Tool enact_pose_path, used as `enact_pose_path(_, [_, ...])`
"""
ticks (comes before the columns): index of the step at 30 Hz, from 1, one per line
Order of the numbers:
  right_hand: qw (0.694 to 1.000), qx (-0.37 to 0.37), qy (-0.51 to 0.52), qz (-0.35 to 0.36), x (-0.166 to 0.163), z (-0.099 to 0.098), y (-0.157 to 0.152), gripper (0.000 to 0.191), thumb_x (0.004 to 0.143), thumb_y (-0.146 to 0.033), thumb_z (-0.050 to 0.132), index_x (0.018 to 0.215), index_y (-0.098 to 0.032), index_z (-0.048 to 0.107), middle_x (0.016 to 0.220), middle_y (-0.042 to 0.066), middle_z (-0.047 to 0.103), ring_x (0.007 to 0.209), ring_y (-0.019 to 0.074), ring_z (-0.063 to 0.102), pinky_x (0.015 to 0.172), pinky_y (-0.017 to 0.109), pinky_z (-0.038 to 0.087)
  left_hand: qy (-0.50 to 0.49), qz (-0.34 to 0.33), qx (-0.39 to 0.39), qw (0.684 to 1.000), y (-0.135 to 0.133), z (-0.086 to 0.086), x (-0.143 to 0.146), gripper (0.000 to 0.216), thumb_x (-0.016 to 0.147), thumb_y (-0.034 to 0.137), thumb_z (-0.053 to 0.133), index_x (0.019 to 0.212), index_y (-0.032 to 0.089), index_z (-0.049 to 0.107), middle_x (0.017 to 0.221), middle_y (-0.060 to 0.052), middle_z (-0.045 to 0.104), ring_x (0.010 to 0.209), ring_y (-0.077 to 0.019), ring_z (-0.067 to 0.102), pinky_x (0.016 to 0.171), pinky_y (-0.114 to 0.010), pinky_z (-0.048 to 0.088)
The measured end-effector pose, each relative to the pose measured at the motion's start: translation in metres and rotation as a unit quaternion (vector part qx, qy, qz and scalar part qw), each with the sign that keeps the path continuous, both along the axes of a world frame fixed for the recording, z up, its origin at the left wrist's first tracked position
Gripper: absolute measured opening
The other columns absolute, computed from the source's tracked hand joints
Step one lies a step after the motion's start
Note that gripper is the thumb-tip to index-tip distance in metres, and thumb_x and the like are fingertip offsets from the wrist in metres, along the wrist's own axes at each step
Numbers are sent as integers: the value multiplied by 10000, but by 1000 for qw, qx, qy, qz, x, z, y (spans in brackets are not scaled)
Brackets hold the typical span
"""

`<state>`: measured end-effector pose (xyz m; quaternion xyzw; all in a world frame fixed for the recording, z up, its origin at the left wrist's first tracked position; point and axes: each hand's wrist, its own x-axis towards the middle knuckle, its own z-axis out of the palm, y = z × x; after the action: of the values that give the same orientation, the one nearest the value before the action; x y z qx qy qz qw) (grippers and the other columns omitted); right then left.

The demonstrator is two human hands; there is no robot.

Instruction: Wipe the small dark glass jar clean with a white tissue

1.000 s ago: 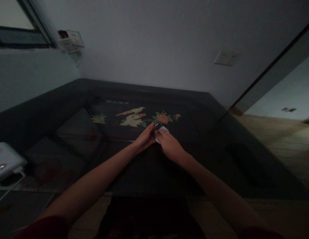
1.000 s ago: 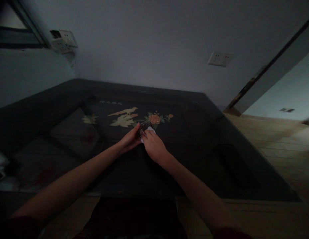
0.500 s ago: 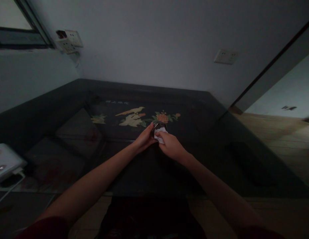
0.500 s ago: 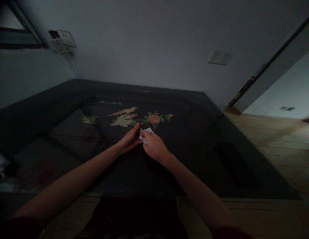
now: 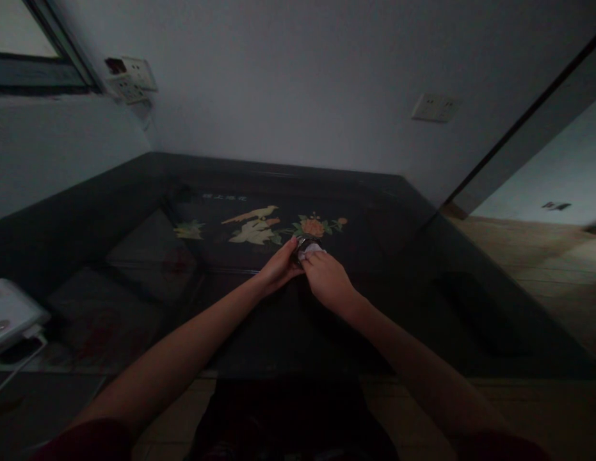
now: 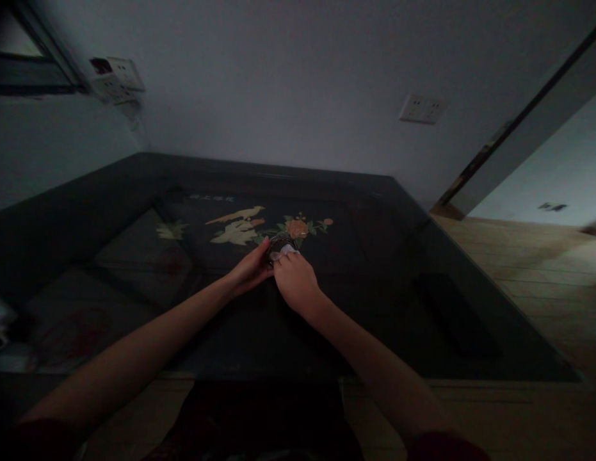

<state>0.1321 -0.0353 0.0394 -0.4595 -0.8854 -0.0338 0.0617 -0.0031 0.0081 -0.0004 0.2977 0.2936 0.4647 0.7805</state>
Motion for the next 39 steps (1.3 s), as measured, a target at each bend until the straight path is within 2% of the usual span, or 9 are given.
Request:
enact_pose_path(4, [1000, -11, 23, 0, 3, 1, 1, 323, 896, -75, 400, 1119, -61, 633, 1132, 192, 660, 1076, 275, 586, 969, 400, 431, 7, 2, -5, 1000, 0, 0, 0, 296, 927, 413, 507, 1027, 173, 648, 1004, -80, 696, 803, -148, 655, 706, -264, 535])
enact_pose_path(7, [990, -61, 127, -21, 3, -4, 3, 299, 858, -79, 459, 1092, -87, 644, 1135, 166, 661, 1058, 249, 601, 956, 370, 446, 15, 16, -10, 1000, 0, -1, 0, 300, 922, 416, 517, 1060, 176, 633, 960, -70, 694, 769, -146, 657, 697, -269, 538])
enact_pose_path(9, [962, -105, 250, -32, 0, -10, 5, 314, 825, -93, 512, 1112, -113, 636, 1140, 135, 667, 1052, 228, 609, 950, 351, 458, 9, 30, -1, 999, 0, -1, 2, 303, 924, 406, 518, 1076, 168, 628, 954, -72, 695, 788, -149, 662, 718, -266, 537])
enact_pose_path(12, [880, -174, 441, -19, -4, -21, 6, 422, 808, -134, 549, 1228, -143, 581, 1201, 104, 657, 1095, 211, 609, 952, 344, 475, 0, 51, 17, 999, -1, -3, 4, 295, 916, 377, 545, 1098, 162, 628, 978, -74, 699, 843, -156, 664, 786, -268, 526])
enact_pose_path(14, [857, -185, 482, -10, -6, -26, 7, 476, 804, -148, 555, 1280, -151, 552, 1259, 109, 633, 1155, 219, 589, 983, 362, 465, 1, 57, 21, 998, -1, -4, 4, 303, 906, 376, 562, 1111, 162, 628, 986, -76, 700, 863, -163, 663, 816, -277, 519])
enact_pose_path(21, [979, -77, 185, 25, 3, -13, 3, 476, 825, -41, 457, 1292, -74, 542, 1285, 170, 607, 1197, 230, 559, 1063, 376, 410, 4, 37, -28, 999, -4, 6, 1, 334, 960, 392, 442, 1012, 135, 648, 935, -93, 708, 806, -165, 670, 749, -285, 539])
enact_pose_path(28, [997, 35, -35, 67, 12, -3, 9, 325, 944, -100, 396, 1183, -82, 615, 1091, 157, 692, 1061, 239, 620, 973, 377, 455, 15, 19, -40, 999, -1, 7, 1, 364, 966, 405, 417, 1021, 140, 660, 963, -98, 703, 758, -139, 652, 678, -252, 530])
enact_pose_path(35, [995, -28, 93, 25, 14, -7, 7, 335, 872, -68, 485, 1178, -80, 621, 1159, 171, 663, 1086, 247, 603, 960, 381, 456, 29, 19, -5, 999, -2, 0, 0, 337, 892, 451, 557, 1034, 157, 644, 987, -94, 691, 806, -156, 655, 702, -271, 541])
enact_pose_path(39, [941, -132, 312, -7, 11, -16, 9, 317, 796, -98, 592, 1107, -105, 652, 1123, 133, 675, 1040, 229, 627, 926, 350, 474, 34, 37, 35, 998, -5, -2, 2, 323, 866, 427, 606, 1042, 156, 632, 979, -82, 692, 821, -165, 652, 707, -266, 536])
